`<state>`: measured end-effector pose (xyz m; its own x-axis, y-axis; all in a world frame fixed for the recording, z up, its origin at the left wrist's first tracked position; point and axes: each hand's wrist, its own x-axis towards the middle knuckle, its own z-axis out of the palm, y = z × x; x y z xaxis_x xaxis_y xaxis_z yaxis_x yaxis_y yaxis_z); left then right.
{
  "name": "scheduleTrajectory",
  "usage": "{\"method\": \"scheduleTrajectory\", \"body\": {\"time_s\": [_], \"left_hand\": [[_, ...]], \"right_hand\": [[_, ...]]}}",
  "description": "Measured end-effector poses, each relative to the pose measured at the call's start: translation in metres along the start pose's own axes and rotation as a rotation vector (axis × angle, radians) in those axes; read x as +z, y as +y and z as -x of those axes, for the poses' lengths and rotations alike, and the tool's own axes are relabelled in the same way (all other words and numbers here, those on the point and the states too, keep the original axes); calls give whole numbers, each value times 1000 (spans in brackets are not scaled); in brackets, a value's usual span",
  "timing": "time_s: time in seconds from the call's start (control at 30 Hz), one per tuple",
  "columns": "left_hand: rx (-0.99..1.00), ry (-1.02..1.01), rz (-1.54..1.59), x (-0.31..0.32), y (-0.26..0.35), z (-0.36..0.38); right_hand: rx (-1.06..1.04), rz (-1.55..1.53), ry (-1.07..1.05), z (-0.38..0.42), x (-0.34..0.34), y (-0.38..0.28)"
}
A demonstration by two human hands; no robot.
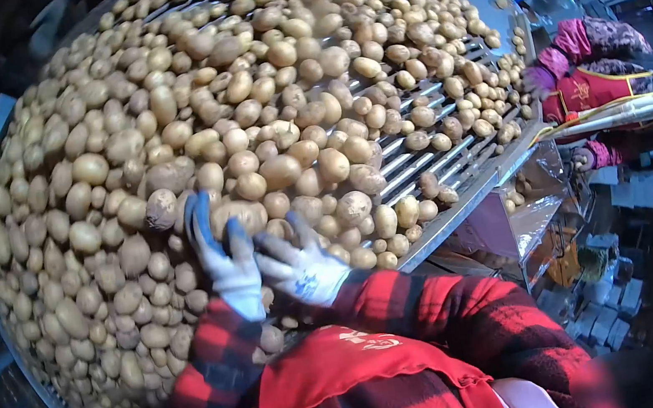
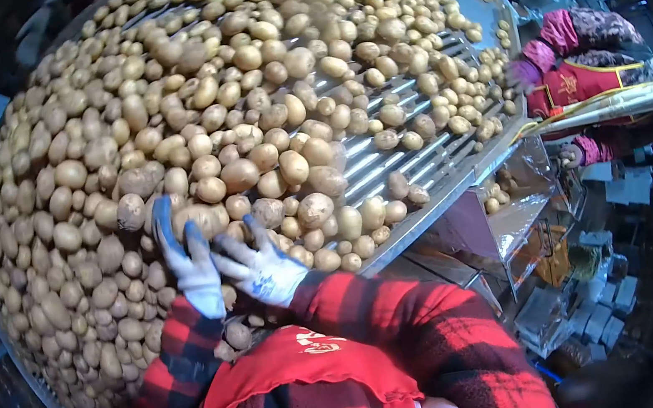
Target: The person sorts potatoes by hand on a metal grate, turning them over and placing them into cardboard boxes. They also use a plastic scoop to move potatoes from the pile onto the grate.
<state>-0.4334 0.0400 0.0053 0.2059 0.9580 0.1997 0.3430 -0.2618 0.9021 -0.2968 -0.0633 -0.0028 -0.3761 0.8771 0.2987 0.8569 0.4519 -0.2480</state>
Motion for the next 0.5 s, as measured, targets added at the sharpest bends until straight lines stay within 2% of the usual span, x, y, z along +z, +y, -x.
{"method": "scheduleTrajectory", "body": {"time_s": [0.07,0.13,0.17,0.27,0.33,0.37,0.4,0.43,0.47,0.5], "left_hand": [[-2,-31,125,47,0,-29],[157,-53,46,89,3,-60],[211,-20,-90,109,5,-77],[218,-43,-78,171,9,-125],[155,-175,221,213,-5,-143],[421,-163,-270,224,-12,-156],[426,-170,-150,244,-7,-165],[240,-335,242,261,-6,-179],[150,-432,304,268,4,-188],[182,-495,-13,269,14,-195]], "right_hand": [[88,-2,-134,-1,-26,37],[112,31,-114,2,-29,86],[146,88,-86,2,-20,101],[220,204,43,-3,-12,155],[183,287,63,15,-9,198],[166,328,74,24,-7,222],[462,81,202,33,3,246],[443,78,187,40,-17,265],[407,229,85,49,-30,284],[359,378,-8,58,-44,302]]}}
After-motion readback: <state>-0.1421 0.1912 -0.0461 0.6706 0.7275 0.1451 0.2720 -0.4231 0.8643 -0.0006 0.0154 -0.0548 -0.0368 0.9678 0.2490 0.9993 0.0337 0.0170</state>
